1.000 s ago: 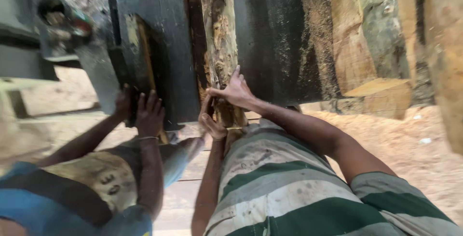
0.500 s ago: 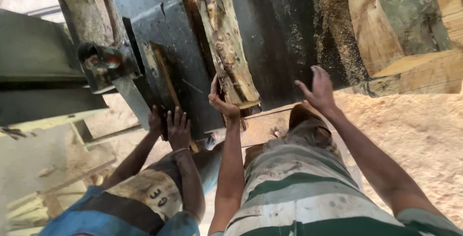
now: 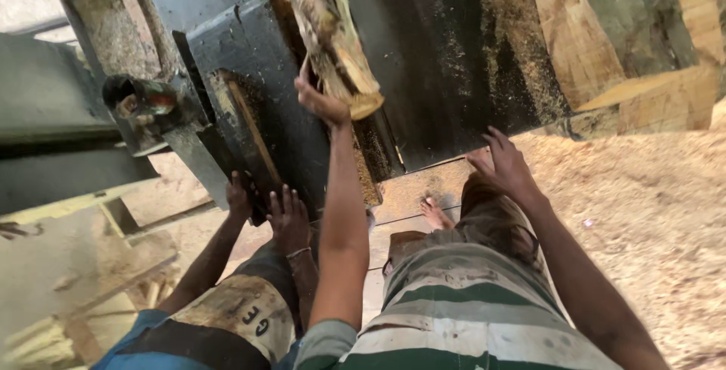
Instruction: The person, assisted by another person, feeds a large log through a stationary table saw to cut it into smaller sections.
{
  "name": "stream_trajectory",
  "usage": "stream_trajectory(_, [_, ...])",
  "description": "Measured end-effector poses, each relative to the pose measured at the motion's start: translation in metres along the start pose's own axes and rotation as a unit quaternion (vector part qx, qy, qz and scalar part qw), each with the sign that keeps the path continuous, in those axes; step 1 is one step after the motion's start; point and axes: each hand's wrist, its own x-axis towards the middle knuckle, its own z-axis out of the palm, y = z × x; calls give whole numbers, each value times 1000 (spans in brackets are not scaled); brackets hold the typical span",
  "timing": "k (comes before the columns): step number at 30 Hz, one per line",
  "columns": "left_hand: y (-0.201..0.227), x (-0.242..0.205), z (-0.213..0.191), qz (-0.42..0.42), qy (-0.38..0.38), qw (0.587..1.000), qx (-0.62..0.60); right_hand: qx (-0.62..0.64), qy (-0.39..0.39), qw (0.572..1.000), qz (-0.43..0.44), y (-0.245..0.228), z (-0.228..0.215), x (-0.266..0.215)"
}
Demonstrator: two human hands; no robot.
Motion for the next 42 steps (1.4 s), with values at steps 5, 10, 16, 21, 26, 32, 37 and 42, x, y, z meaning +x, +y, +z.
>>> stream_trajectory(5, [-59,60,0,160,6,983,87,10,33,999,-8,21,-8,-31])
stream_trajectory(10, [-131,127,9,236,58,942,233,-1,29,997,66,42,-24,-51])
stream_trajectory(16, [-154,191,37,321,102,849,407,32,49,994,95,36,-27,-86])
stream_trajectory(21, [-75,210,52,108,18,994,18,36,-21,987,158,57,-37,-121])
stream_trajectory(26, [45,113,-39,-106,62,987,-102,73,41,988,133,92,-56,-108])
stream_trajectory(32, [114,-102,-70,-31,69,986,146,22,-45,998,27,79,-75,-47])
stream_trajectory(37, [143,-245,-71,112,-67,922,364,-7,-134,991,-26,20,-105,8])
stream_trajectory(42, [130,-329,-80,-126,-29,943,305,-27,-159,986,-49,-11,-135,31])
